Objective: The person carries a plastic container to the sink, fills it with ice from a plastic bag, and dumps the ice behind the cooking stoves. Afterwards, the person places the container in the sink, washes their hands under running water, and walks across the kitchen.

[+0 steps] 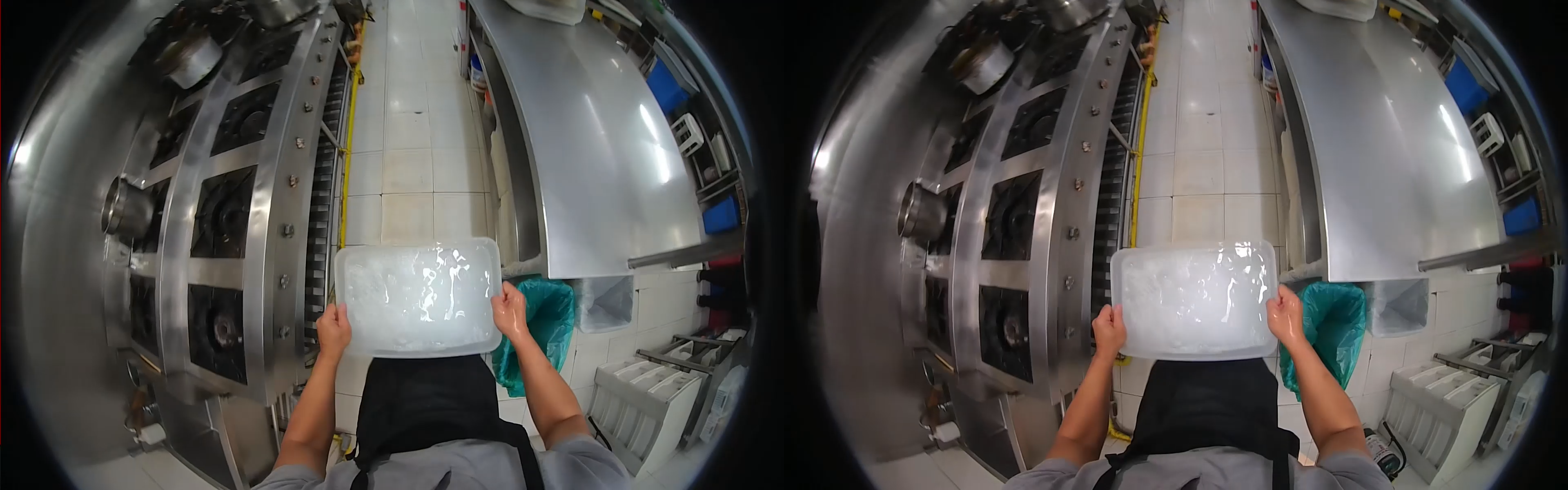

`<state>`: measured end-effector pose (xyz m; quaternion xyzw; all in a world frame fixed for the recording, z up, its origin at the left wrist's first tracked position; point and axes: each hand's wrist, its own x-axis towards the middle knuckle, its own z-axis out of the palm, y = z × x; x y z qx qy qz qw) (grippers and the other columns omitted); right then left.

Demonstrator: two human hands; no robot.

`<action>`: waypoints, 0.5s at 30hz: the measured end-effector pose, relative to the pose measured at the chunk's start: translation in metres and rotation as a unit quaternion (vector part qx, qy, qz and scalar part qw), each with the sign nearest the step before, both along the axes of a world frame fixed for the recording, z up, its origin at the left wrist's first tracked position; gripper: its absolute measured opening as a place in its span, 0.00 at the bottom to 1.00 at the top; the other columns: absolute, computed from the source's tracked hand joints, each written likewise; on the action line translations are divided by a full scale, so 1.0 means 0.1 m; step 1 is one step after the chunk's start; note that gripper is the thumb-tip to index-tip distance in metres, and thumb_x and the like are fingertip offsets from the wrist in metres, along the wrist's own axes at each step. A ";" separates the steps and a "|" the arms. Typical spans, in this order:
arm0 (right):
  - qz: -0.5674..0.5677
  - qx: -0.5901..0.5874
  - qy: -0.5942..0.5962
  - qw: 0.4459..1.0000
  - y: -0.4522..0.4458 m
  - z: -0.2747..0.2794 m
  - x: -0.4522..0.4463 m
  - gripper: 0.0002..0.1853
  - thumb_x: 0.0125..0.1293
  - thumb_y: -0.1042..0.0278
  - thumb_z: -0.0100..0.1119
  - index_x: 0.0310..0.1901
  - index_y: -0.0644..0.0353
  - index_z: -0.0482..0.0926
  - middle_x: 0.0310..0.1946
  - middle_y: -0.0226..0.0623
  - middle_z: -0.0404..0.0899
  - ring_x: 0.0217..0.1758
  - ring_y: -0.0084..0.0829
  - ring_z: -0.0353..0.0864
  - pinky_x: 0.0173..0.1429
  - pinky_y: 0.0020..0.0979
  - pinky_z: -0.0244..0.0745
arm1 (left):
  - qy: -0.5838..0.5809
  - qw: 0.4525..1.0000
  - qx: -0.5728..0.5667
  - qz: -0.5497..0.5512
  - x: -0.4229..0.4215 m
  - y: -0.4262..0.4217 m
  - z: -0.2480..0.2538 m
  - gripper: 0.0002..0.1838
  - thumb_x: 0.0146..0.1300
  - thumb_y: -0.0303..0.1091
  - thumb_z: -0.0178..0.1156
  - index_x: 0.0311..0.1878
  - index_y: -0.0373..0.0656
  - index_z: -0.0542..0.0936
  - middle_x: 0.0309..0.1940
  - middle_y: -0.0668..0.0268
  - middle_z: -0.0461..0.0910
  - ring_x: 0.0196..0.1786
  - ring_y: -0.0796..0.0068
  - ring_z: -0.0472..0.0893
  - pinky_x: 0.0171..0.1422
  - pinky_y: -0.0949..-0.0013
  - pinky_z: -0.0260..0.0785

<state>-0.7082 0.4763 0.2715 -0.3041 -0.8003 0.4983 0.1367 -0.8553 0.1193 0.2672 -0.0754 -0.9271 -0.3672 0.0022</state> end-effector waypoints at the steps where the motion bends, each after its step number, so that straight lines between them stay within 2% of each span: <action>1: -0.004 -0.005 -0.005 1.000 0.06 -0.13 -0.22 0.10 0.50 0.78 0.49 0.19 0.63 0.59 0.14 0.35 0.56 0.20 0.23 0.57 0.24 0.31 0.56 | 0.001 1.000 -0.003 -0.004 -0.23 0.05 -0.08 0.18 0.65 0.34 0.56 0.22 0.36 0.65 0.14 0.50 0.68 0.18 0.47 0.70 0.24 0.58 0.62; 2: -0.007 -0.008 -0.009 1.000 0.12 -0.23 -0.44 0.10 0.50 0.78 0.49 0.19 0.62 0.60 0.14 0.32 0.55 0.21 0.21 0.56 0.24 0.30 0.54 | -0.010 1.000 -0.008 -0.007 -0.48 0.13 -0.14 0.18 0.65 0.34 0.56 0.22 0.36 0.65 0.14 0.50 0.68 0.18 0.47 0.70 0.24 0.58 0.62; 5: -0.023 -0.001 -0.016 1.000 0.29 -0.44 -1.12 0.10 0.51 0.77 0.50 0.20 0.63 0.58 0.14 0.35 0.54 0.21 0.22 0.55 0.24 0.31 0.55 | -0.033 0.999 -0.008 -0.002 -1.17 0.35 -0.35 0.18 0.65 0.33 0.56 0.22 0.36 0.65 0.14 0.51 0.68 0.18 0.48 0.68 0.24 0.59 0.61; 8: -0.043 -0.025 -0.044 0.998 0.49 -0.77 -1.72 0.10 0.52 0.78 0.50 0.20 0.63 0.58 0.15 0.34 0.52 0.22 0.22 0.55 0.24 0.32 0.54 | -0.042 0.999 -0.007 -0.023 -1.93 0.56 -0.66 0.18 0.65 0.34 0.56 0.23 0.36 0.65 0.15 0.51 0.68 0.19 0.48 0.71 0.24 0.58 0.62; 9: -0.040 -0.053 -0.049 0.997 0.57 -0.87 -1.91 0.12 0.55 0.79 0.49 0.20 0.59 0.59 0.18 0.21 0.55 0.24 0.15 0.54 0.25 0.24 0.52 | -0.038 0.998 -0.006 -0.039 -2.22 0.66 -0.75 0.18 0.65 0.34 0.56 0.23 0.36 0.65 0.15 0.50 0.69 0.20 0.48 0.72 0.24 0.58 0.62; 12: -0.065 -0.044 -0.032 0.996 0.75 -1.03 -2.45 0.12 0.56 0.79 0.49 0.20 0.59 0.59 0.18 0.21 0.54 0.23 0.14 0.54 0.25 0.24 0.52 | -0.043 0.997 -0.008 -0.057 -2.90 0.99 -1.03 0.18 0.65 0.34 0.56 0.23 0.36 0.65 0.16 0.50 0.69 0.21 0.48 0.74 0.25 0.56 0.63; 14: -0.083 -0.057 -0.065 0.993 0.84 -1.17 -2.78 0.12 0.56 0.80 0.49 0.20 0.59 0.59 0.18 0.21 0.54 0.24 0.14 0.53 0.25 0.23 0.52 | -0.030 0.997 -0.014 -0.074 -3.44 1.18 -1.16 0.18 0.66 0.35 0.56 0.23 0.36 0.65 0.16 0.50 0.70 0.22 0.48 0.75 0.25 0.56 0.63; 15: -0.092 -0.058 -0.051 0.993 0.90 -1.16 -2.99 0.12 0.55 0.80 0.49 0.21 0.60 0.58 0.17 0.25 0.52 0.23 0.18 0.53 0.25 0.27 0.52 | -0.027 0.997 -0.007 -0.078 -3.66 1.28 -1.25 0.18 0.66 0.34 0.56 0.23 0.35 0.65 0.15 0.50 0.68 0.20 0.51 0.71 0.25 0.58 0.62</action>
